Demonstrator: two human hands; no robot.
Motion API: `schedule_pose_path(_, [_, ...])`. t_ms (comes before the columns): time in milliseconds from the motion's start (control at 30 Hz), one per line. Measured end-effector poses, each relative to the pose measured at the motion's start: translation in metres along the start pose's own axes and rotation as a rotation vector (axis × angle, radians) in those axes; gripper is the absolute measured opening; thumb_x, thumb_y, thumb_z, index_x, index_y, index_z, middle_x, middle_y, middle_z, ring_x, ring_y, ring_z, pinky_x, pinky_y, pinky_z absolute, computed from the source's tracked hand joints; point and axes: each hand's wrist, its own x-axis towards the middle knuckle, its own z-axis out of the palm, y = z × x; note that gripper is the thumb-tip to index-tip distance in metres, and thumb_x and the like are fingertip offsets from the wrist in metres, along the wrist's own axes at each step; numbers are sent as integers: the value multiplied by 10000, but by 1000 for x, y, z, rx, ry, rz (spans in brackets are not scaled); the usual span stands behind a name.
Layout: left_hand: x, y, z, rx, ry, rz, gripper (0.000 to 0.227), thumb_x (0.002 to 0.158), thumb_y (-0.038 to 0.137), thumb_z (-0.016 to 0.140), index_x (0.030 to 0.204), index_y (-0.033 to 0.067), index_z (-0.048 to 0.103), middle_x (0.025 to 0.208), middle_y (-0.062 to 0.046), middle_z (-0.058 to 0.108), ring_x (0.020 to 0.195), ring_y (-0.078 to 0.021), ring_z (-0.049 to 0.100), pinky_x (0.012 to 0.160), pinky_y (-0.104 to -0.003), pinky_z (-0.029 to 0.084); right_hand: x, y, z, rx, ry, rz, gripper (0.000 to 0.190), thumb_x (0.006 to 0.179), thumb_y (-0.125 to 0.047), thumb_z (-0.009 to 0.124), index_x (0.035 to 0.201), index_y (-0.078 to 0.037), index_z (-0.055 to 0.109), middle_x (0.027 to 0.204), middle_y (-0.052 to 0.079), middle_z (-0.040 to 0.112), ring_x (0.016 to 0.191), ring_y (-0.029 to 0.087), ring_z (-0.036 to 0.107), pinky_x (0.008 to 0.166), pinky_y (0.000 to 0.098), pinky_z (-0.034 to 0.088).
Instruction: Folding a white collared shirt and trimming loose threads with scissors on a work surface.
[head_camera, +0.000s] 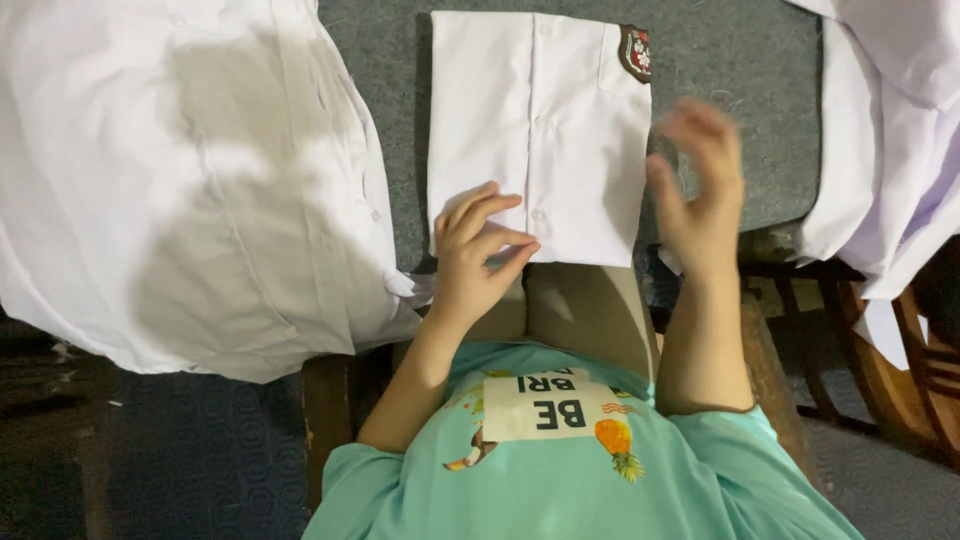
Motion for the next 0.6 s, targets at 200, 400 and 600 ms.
schedule_pose_path(200, [2, 3, -4, 6, -53, -40, 135, 887, 167, 825, 842, 186, 699, 1245, -5, 686, 1327, -277, 581, 1114, -410, 338, -16, -44, 38, -201, -402, -30, 392, 1017, -290, 683, 1407, -272, 644, 1368, 19, 542, 1292, 230, 509, 1162, 530, 135])
schedule_pose_path(400, [3, 8, -2, 37, -73, -107, 183, 872, 192, 779, 977, 158, 634, 1228, 11, 683, 1310, -259, 597, 1085, -391, 347, -23, -37, 60, -225, -229, -109, 123, 993, -178, 734, 1082, -255, 768, 1216, 18, 605, 1228, 276, 542, 1144, 602, 115])
schedule_pose_path(600, [15, 10, 4, 288, -81, -105, 264, 936, 333, 744, 1175, 224, 741, 1135, 66, 675, 1101, -201, 573, 899, -386, 378, -4, -21, 39, 58, -107, 0, 94, 1061, -161, 564, 1013, -137, 640, 1089, 38, 661, 1105, 224, 617, 1219, 468, 156])
